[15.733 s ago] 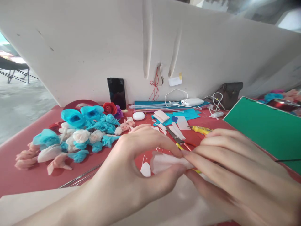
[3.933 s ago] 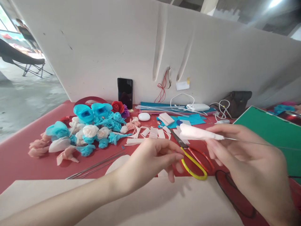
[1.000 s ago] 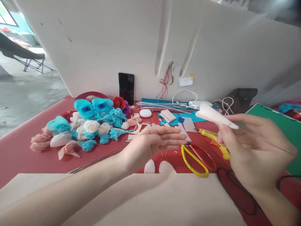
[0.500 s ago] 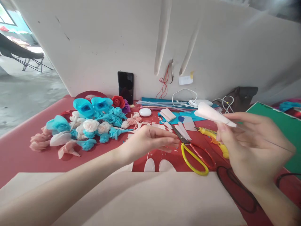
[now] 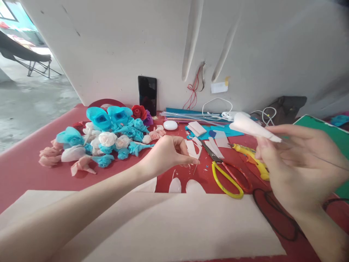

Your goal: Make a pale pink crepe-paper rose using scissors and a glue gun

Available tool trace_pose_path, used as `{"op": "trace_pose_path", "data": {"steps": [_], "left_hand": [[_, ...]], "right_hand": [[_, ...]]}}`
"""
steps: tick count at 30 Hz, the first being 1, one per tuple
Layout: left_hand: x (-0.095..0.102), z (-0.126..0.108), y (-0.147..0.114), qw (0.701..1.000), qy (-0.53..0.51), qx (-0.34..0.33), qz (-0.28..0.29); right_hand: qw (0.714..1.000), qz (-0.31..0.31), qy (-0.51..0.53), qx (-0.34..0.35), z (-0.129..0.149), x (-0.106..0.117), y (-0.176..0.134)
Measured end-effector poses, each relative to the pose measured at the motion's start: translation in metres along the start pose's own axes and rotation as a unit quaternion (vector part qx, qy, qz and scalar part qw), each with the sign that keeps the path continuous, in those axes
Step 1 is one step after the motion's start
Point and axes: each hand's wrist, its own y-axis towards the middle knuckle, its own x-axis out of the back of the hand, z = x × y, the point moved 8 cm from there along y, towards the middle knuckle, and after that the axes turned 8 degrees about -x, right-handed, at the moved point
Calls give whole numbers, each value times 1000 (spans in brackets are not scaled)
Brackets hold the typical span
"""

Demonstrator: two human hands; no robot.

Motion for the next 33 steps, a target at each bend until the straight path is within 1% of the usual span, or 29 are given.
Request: {"op": "trace_pose_path", "data": {"steps": [2, 5, 10, 13, 18, 20, 22, 23, 24, 26, 28, 29, 30, 33], "left_hand": [[2, 2, 1, 999, 37, -16, -7], [2, 5, 2, 996, 86, -29, 6], [1, 17, 6, 992, 120, -14, 34], [3, 19, 7, 992, 120, -16, 27], [13, 18, 7, 994, 105, -22, -29], [13, 16, 7, 997, 67, -23, -29], [9, 14, 8, 1000, 8, -24, -10], [5, 13, 8, 999, -27, -23, 6], [0, 12, 8, 997, -66, -19, 25], [-10, 8, 6, 986, -151, -12, 65], [-19, 1, 3, 965, -240, -13, 103], [-23, -3, 0, 952, -282, -18, 121], [-26, -8, -2, 937, -319, -25, 139], [-32, -22, -10, 895, -403, -49, 186]], "right_hand": [[1000, 4, 1, -8, -1, 0, -1], [1000, 6, 15, -11, -1, 1, -1], [999, 8, 31, -18, -4, 1, 0], [999, 7, 33, -23, -5, 1, -1], [999, 15, 27, -34, -3, 0, -3], [998, 20, 32, -42, -1, -1, -3], [994, 43, 68, -80, -4, -5, -4], [985, 69, 102, -119, -9, -9, -4], [970, 98, 145, -170, -15, -15, -6], [918, 162, 224, -285, -27, -28, -11], [866, 213, 264, -367, -35, -39, -18], [851, 228, 271, -389, -37, -41, -20], [843, 238, 271, -399, -38, -42, -20], [841, 242, 268, -403, -39, -41, -19]]}}
